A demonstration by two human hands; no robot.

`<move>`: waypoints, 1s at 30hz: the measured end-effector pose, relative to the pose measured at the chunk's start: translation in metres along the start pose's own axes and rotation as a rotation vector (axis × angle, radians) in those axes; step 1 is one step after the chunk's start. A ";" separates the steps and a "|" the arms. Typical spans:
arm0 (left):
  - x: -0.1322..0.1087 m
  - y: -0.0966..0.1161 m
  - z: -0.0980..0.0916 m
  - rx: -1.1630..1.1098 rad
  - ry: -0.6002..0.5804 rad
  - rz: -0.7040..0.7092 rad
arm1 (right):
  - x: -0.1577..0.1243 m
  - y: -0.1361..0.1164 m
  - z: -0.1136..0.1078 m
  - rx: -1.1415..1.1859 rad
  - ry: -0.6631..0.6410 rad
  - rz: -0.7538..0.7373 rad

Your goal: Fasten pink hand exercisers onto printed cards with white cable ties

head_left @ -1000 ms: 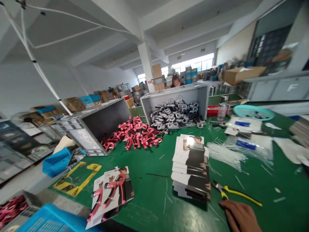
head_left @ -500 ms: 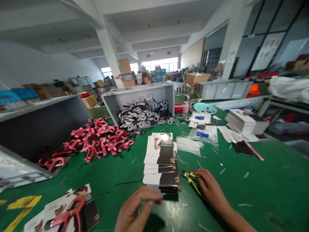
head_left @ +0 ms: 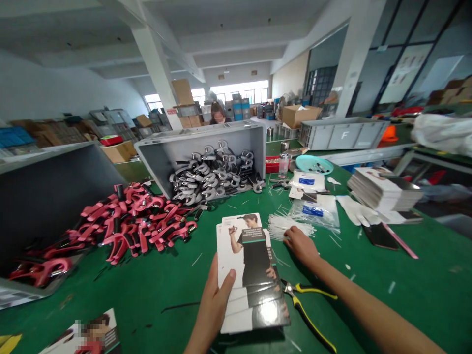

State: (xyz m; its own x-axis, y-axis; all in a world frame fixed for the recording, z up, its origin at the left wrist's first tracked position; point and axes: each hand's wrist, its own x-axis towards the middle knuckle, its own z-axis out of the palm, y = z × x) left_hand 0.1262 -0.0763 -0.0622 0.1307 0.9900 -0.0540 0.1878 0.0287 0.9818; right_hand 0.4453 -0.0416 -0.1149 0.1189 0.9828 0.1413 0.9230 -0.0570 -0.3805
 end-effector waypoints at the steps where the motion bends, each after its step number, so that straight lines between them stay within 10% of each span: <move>1: -0.005 -0.001 0.000 -0.001 0.018 0.001 | 0.003 0.000 -0.001 -0.015 -0.015 0.001; 15: -0.012 0.002 0.003 -0.074 0.079 -0.011 | 0.016 0.000 -0.044 0.403 -0.096 0.050; 30: -0.005 -0.003 -0.014 -0.010 0.061 0.072 | -0.026 -0.067 -0.091 1.046 -0.258 0.082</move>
State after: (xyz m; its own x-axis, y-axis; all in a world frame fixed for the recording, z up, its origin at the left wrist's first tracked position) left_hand 0.1111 -0.0795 -0.0621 0.0844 0.9960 0.0278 0.1703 -0.0419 0.9845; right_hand 0.4136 -0.0788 -0.0100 -0.0277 0.9971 -0.0704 0.1309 -0.0662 -0.9892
